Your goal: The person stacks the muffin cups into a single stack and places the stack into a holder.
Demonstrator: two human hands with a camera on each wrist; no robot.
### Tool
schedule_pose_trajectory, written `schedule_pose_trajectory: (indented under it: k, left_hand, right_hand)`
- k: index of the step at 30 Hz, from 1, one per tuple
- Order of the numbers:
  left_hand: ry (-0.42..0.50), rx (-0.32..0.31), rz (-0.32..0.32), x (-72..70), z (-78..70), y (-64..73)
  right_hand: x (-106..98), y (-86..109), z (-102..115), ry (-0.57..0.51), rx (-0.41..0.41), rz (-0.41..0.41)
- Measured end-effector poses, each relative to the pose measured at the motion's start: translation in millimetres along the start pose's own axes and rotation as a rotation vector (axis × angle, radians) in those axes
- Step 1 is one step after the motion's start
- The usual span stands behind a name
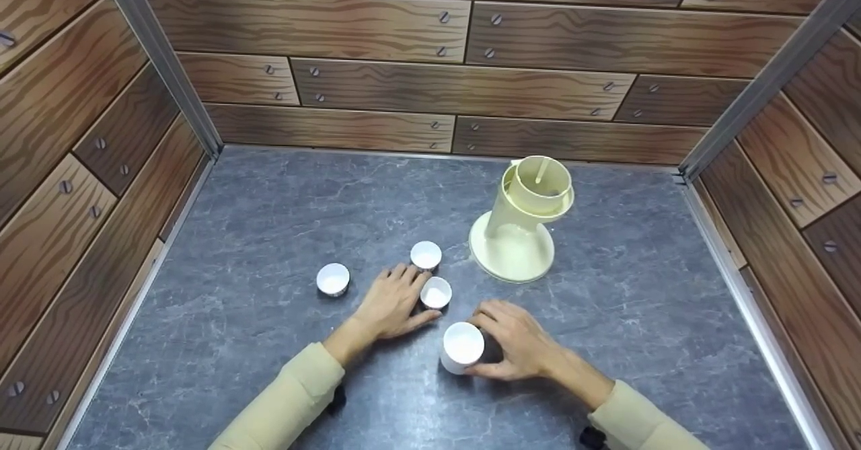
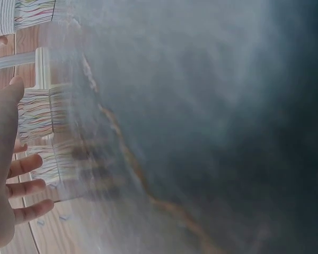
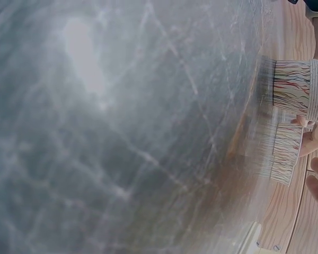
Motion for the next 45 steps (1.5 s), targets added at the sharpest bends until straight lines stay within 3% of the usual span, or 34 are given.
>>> schedule_pose_trajectory:
  k: [20, 28, 38, 45]
  left_hand:
    - [0.008, 0.004, -0.014, -4.5, -4.2, -1.6]
    - [0.014, 0.008, -0.016, -6.4, -4.9, -0.7]
    - [0.021, 0.013, -0.037, -16.6, -1.3, 7.7]
    - [0.023, 0.022, -0.103, -30.4, 0.6, 14.3]
  right_hand:
    - [2.5, 0.6, -1.1, -0.002, 0.009, 0.025]
    - [-0.4, -0.8, 0.4, 0.010, -0.008, -0.010]
    - [2.6, 0.2, -1.6, -0.003, 0.015, 0.033]
    - [1.5, 0.1, -1.2, 0.006, 0.009, 0.026]
Point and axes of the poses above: each hand's wrist, its own y-axis away from the middle knuckle, its own x-axis out of the palm, z = x × y, the point moved 10 cm from there along -y, towards the middle knuckle, and after that the axes turned 13 degrees about -x, right-handed, at the moved point
